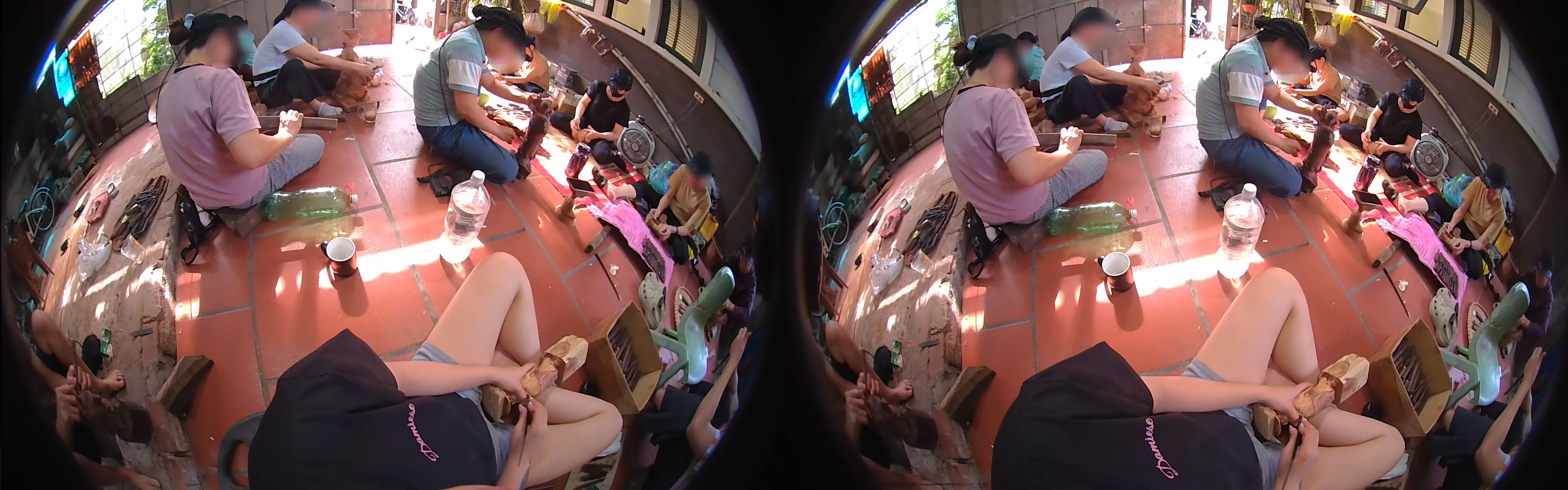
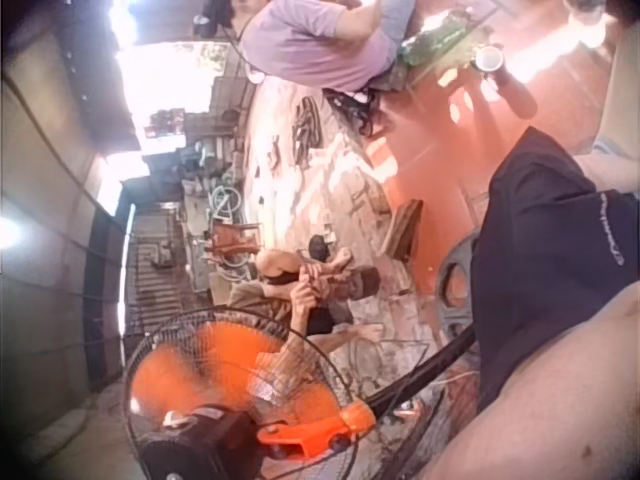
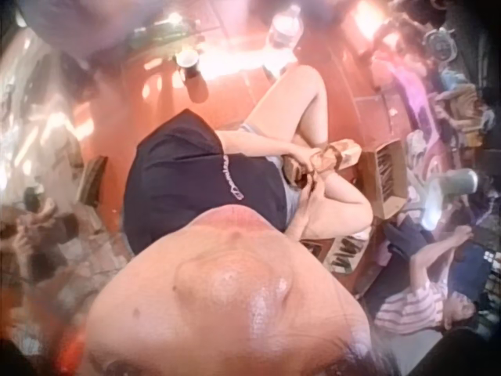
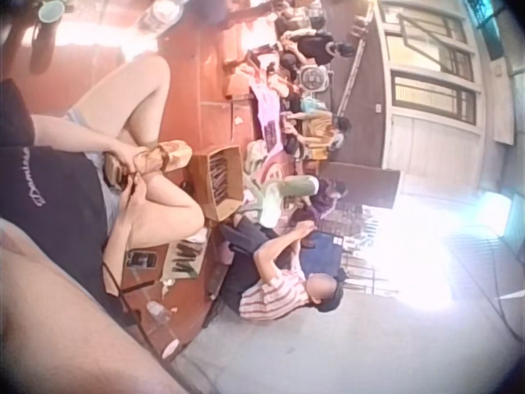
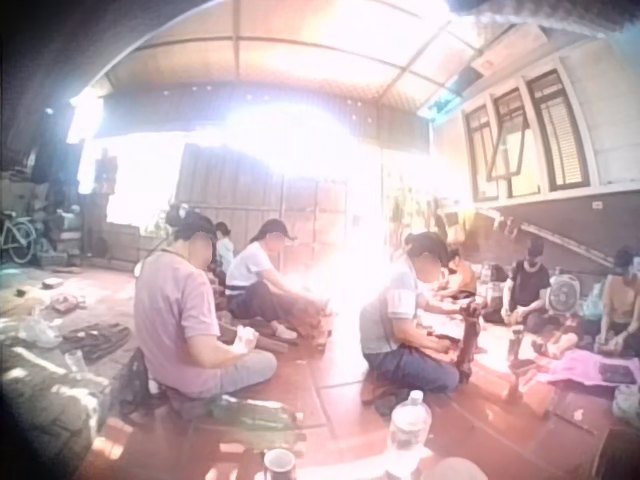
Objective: The person carves a wooden figurine using a small chisel while sitting on the floor. They hold the wood steady with one hand and carefully shape the surface with the tool in the other.
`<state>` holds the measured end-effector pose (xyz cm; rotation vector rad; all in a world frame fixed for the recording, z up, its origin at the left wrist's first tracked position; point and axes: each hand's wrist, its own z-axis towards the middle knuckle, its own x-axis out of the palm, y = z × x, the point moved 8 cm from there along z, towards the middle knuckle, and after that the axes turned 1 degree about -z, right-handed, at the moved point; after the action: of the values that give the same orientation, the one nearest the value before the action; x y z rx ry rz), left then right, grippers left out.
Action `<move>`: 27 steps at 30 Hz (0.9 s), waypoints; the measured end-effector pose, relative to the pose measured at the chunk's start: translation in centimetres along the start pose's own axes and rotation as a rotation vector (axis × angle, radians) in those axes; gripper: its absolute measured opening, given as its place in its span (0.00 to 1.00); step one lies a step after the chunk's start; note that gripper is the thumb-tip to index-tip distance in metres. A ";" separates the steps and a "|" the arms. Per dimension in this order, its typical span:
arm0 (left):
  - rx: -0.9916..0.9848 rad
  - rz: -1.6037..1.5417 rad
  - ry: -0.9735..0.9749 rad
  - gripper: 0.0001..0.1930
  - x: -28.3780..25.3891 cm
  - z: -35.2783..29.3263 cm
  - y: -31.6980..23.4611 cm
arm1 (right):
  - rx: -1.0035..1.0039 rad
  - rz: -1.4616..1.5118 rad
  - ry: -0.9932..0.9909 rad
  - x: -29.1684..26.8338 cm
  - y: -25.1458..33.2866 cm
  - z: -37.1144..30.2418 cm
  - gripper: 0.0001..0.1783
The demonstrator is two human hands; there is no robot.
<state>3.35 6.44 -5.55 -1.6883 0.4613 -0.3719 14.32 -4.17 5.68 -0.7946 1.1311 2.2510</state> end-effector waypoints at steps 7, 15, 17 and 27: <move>-0.002 -0.066 0.087 0.61 0.8 0.2 0.7 | 0.066 -0.023 -0.007 -0.3 -2.7 2.9 0.13; -0.015 0.095 0.032 0.62 -0.1 -0.8 -1.0 | -0.038 -0.090 0.019 0.1 1.3 0.2 0.13; 0.023 0.091 0.025 0.61 0.0 -0.5 -0.7 | 0.072 -0.033 -0.017 -0.3 0.1 1.0 0.13; 0.007 0.022 0.054 0.60 0.3 -1.7 -2.1 | -0.062 -0.240 -0.012 0.9 0.7 0.9 0.07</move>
<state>2.98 5.08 -3.23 -1.6680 0.5174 -0.4037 12.94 -3.64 5.89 -0.8904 0.9107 2.0955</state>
